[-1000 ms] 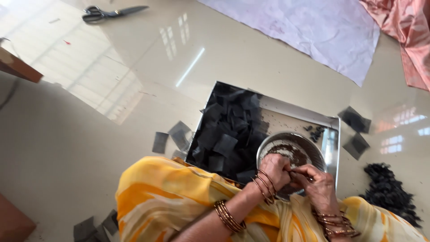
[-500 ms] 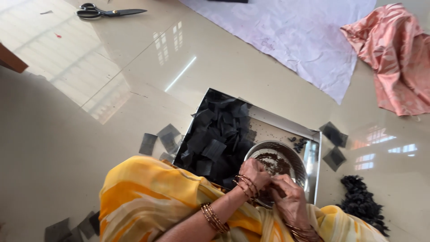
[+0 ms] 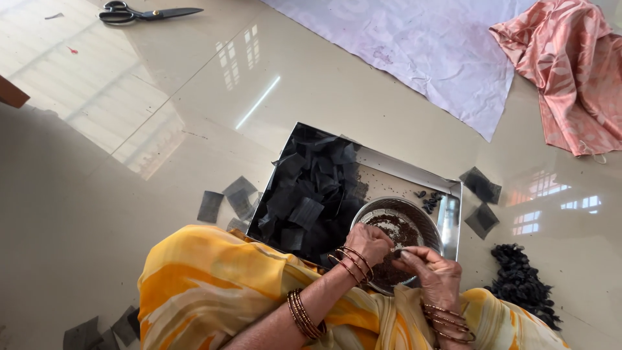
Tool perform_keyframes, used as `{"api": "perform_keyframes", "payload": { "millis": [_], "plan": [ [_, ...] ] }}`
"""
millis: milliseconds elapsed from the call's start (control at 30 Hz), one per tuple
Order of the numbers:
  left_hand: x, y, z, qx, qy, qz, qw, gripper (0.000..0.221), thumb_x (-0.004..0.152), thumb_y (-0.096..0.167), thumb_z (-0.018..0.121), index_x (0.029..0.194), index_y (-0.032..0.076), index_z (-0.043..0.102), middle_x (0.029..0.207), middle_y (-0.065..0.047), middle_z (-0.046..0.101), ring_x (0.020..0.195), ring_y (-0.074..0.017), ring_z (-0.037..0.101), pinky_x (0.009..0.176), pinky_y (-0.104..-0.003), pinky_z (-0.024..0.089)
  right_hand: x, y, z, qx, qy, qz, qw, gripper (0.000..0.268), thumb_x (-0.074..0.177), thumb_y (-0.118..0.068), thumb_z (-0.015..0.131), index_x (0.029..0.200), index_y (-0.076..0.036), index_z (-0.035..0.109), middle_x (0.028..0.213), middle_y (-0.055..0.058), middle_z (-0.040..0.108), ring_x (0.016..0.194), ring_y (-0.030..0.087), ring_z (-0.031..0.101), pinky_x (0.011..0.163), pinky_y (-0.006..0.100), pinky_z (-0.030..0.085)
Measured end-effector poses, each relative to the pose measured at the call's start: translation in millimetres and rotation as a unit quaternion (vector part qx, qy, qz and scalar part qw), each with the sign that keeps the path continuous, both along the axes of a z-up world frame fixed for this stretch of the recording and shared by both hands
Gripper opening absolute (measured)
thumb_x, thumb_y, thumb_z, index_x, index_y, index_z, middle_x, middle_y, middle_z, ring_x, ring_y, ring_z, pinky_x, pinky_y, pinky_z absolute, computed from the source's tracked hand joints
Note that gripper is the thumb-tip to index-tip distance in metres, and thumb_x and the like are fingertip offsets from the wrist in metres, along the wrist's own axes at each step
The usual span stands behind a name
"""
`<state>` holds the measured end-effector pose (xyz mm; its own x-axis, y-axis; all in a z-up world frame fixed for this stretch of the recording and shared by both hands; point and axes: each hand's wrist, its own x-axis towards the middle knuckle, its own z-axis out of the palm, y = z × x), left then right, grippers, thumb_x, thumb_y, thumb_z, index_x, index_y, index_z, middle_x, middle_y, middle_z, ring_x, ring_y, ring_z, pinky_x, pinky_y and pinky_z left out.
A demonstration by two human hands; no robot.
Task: Packaging dark powder into small black paper wrappers by hand.
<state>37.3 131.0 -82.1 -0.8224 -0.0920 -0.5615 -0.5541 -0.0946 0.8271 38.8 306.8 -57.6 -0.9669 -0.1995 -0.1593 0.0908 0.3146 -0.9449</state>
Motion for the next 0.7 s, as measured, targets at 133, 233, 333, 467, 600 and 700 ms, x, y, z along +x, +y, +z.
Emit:
{"api": "perform_keyframes", "payload": {
  "millis": [133, 233, 333, 467, 600, 700],
  "plan": [
    [1.9, 3.9, -21.4, 0.235, 0.031, 0.046, 0.970, 0.005, 0.087, -0.002, 0.071, 0.089, -0.004, 0.075, 0.084, -0.017, 0.076, 0.068, -0.0237, 0.075, 0.060, -0.033, 0.067, 1.3, 3.5, -5.1, -0.018, 0.062, -0.015, 0.998, 0.014, 0.087, -0.003, 0.075, 0.101, -0.003, 0.079, 0.099, 0.012, 0.078, 0.083, 0.017, 0.076, 0.075, 0.030, 0.067],
    [1.2, 5.0, -36.3, 0.330, 0.040, 0.035, 0.943, 0.007, 0.089, -0.003, 0.073, 0.085, -0.007, 0.071, 0.084, -0.019, 0.075, 0.071, -0.0257, 0.076, 0.063, -0.034, 0.068, 8.9, -0.8, 5.6, 0.040, 0.118, 0.011, 0.992, 0.015, 0.087, -0.004, 0.075, 0.102, -0.003, 0.079, 0.098, 0.010, 0.077, 0.080, 0.015, 0.074, 0.073, 0.028, 0.064],
    [2.2, 2.4, -33.9, 0.351, 0.061, 0.031, 0.934, 0.006, 0.088, -0.005, 0.074, 0.083, -0.007, 0.072, 0.083, -0.020, 0.075, 0.071, -0.0248, 0.076, 0.064, -0.032, 0.068, 16.7, -11.7, 37.0, 0.077, 0.122, 0.024, 0.989, 0.016, 0.087, -0.003, 0.075, 0.102, -0.003, 0.078, 0.095, 0.010, 0.077, 0.077, 0.015, 0.074, 0.070, 0.027, 0.065],
    [2.9, 1.4, -20.8, 0.330, 0.083, -0.001, 0.940, 0.005, 0.088, -0.003, 0.077, 0.085, -0.006, 0.073, 0.084, -0.018, 0.075, 0.069, -0.0213, 0.075, 0.061, -0.028, 0.065, 16.3, -7.6, 51.3, 0.119, 0.098, 0.026, 0.988, 0.019, 0.087, -0.004, 0.073, 0.106, -0.005, 0.076, 0.094, 0.007, 0.077, 0.079, 0.014, 0.077, 0.071, 0.028, 0.066],
    [0.5, 8.7, -30.7, 0.343, 0.087, -0.008, 0.935, 0.007, 0.086, -0.001, 0.078, 0.084, -0.006, 0.074, 0.083, -0.018, 0.075, 0.067, -0.0202, 0.075, 0.059, -0.028, 0.065, 24.4, -11.1, 77.0, 0.207, 0.145, 0.085, 0.964, 0.030, 0.086, -0.004, 0.073, 0.116, -0.007, 0.073, 0.098, 0.007, 0.076, 0.079, 0.016, 0.077, 0.069, 0.029, 0.066],
    [-6.1, 15.2, -46.8, 0.215, 0.152, -0.049, 0.963, 0.007, 0.081, -0.005, 0.081, 0.085, -0.005, 0.076, 0.089, -0.014, 0.077, 0.069, -0.0167, 0.070, 0.056, -0.028, 0.059, 23.2, -1.7, 73.3, 0.353, 0.293, 0.214, 0.862, 0.048, 0.081, -0.003, 0.074, 0.128, -0.010, 0.070, 0.101, 0.007, 0.072, 0.083, 0.018, 0.073, 0.073, 0.029, 0.066]
  ]
}}
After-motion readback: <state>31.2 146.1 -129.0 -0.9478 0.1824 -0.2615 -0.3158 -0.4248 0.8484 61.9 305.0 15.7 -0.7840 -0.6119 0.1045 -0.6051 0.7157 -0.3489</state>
